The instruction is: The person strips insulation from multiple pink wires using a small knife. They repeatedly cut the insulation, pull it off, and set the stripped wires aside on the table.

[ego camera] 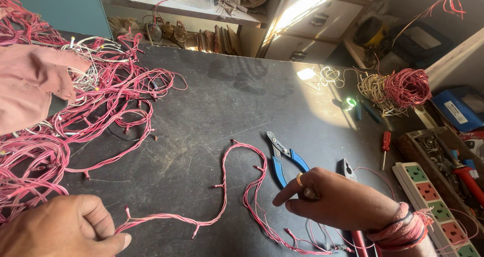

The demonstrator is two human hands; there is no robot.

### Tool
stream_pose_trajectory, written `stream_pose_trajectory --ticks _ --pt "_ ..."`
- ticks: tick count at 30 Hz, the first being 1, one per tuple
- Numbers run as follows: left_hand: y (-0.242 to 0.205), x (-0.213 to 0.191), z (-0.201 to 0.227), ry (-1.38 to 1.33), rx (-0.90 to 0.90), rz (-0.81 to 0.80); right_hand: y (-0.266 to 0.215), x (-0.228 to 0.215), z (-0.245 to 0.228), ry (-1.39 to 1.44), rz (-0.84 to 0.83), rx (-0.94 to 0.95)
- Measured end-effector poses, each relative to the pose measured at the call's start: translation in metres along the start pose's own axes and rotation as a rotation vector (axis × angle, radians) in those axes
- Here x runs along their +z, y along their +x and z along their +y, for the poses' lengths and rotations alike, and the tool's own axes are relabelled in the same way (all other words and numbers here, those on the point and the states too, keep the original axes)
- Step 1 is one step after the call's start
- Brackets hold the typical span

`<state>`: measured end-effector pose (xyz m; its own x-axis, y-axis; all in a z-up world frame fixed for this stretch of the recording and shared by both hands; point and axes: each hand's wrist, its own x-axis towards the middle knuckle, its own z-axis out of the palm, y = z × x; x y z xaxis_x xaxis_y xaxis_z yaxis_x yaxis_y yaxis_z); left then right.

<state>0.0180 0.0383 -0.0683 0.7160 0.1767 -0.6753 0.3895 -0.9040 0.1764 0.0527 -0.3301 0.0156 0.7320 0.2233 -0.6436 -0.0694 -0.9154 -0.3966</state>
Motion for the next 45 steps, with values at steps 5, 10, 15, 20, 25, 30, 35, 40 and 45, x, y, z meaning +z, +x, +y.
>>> stream_pose_trajectory --ticks 5,10,15,20,25,30,35,40,45 --pt "0.005 -0.001 -0.002 0.000 -0.005 -0.049 0.008 0.003 0.003 0.010 0.270 -0.016" --pt "0.001 -0.006 0.000 -0.081 0.023 -0.120 0.027 0.014 0.006 0.160 0.476 -0.214" --pt "-0.014 -0.011 0.010 -0.011 0.011 -0.062 0.036 0.024 0.004 0.148 0.493 -0.429" --pt "-0.037 -0.023 0.022 -0.042 0.001 -0.047 0.026 0.020 -0.012 0.144 0.472 -0.361" --pt "-0.060 -0.031 0.033 -0.076 -0.082 -0.027 0.007 0.016 -0.030 0.039 0.358 -0.134" --pt "-0.065 -0.033 0.035 -0.085 -0.081 -0.025 -0.001 0.016 -0.032 0.039 0.245 -0.021" --pt "-0.053 -0.030 0.032 -0.072 -0.053 -0.042 0.006 0.013 -0.019 0.036 0.335 -0.110" --pt "-0.052 -0.029 0.032 -0.067 -0.038 -0.038 0.010 0.019 -0.018 0.136 0.358 -0.365" --pt "-0.067 -0.032 0.036 -0.056 -0.136 -0.010 -0.006 0.030 -0.040 -0.086 0.132 -0.130"
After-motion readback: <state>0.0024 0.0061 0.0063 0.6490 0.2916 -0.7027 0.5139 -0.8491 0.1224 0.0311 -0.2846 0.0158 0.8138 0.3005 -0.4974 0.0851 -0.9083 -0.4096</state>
